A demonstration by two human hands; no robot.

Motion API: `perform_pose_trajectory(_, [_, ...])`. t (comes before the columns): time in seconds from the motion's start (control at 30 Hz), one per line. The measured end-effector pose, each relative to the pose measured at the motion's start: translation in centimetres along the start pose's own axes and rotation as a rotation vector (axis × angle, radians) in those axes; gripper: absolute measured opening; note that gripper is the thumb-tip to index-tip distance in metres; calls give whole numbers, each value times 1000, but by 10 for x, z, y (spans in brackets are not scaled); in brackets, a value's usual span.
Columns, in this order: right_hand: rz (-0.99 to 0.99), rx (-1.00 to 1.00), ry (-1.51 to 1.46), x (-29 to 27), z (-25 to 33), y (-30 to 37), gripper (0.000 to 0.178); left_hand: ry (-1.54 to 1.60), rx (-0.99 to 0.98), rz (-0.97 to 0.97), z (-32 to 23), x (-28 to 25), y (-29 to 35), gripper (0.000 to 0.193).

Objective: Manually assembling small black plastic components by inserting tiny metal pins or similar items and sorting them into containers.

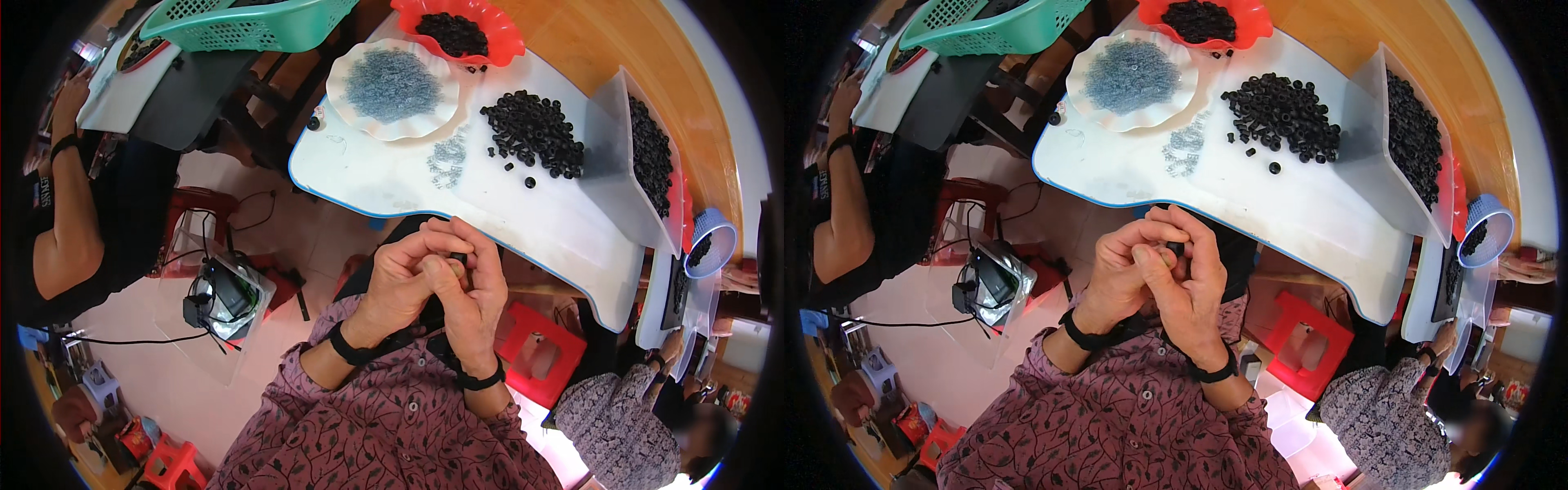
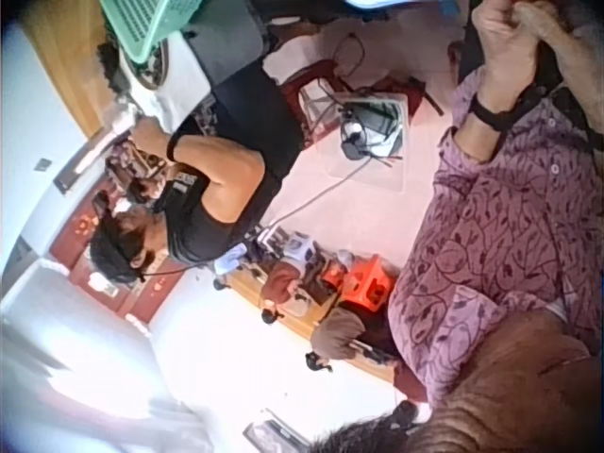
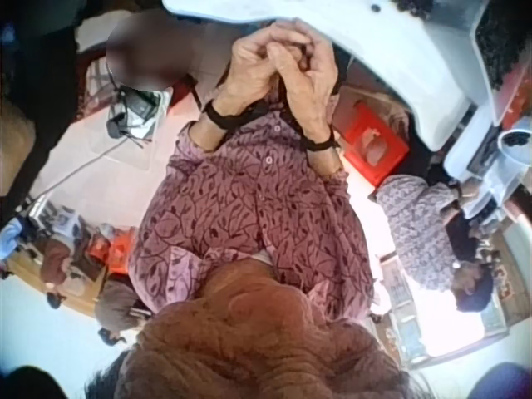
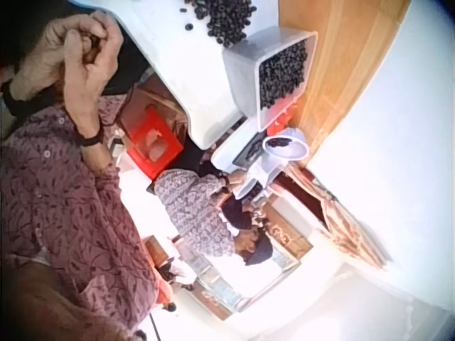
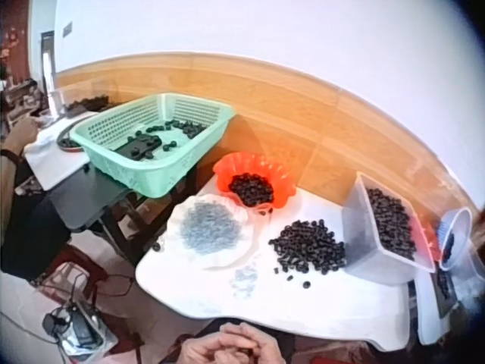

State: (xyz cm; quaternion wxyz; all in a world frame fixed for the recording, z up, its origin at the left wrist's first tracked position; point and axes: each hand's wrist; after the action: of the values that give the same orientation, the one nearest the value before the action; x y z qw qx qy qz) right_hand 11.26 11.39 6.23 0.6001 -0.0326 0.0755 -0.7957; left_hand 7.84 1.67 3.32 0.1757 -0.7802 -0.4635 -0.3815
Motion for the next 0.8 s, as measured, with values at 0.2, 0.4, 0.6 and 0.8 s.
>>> perform_pose_trajectory(0.2, [-18,27,-59,2,-9,-2,45,-33,26,-3,8,-8,0,20])
perform_pose_trajectory(0.4, [-21,46,-113,4,-13,-4,45,-37,15,5,9,-13,-1,19])
perform_pose_trajectory(0.6, [41,3,107,0,5,-4,51,153,-25,80,0,-11,-5,20])
perform_pose_trajectory(0.8, [67,-170,99,-10,2,2,42,230,-113,9,-4,-7,-3,22])
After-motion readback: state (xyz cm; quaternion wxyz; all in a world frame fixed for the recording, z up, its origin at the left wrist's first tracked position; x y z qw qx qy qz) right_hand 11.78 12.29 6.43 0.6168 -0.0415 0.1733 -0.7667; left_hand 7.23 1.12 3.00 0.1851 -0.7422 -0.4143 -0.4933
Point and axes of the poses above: each hand's wrist, its own y-axis away from the middle knuckle, its own x-axis out of the palm, z = x × y, and after that the axes turned 5 degrees about -x, right-handed
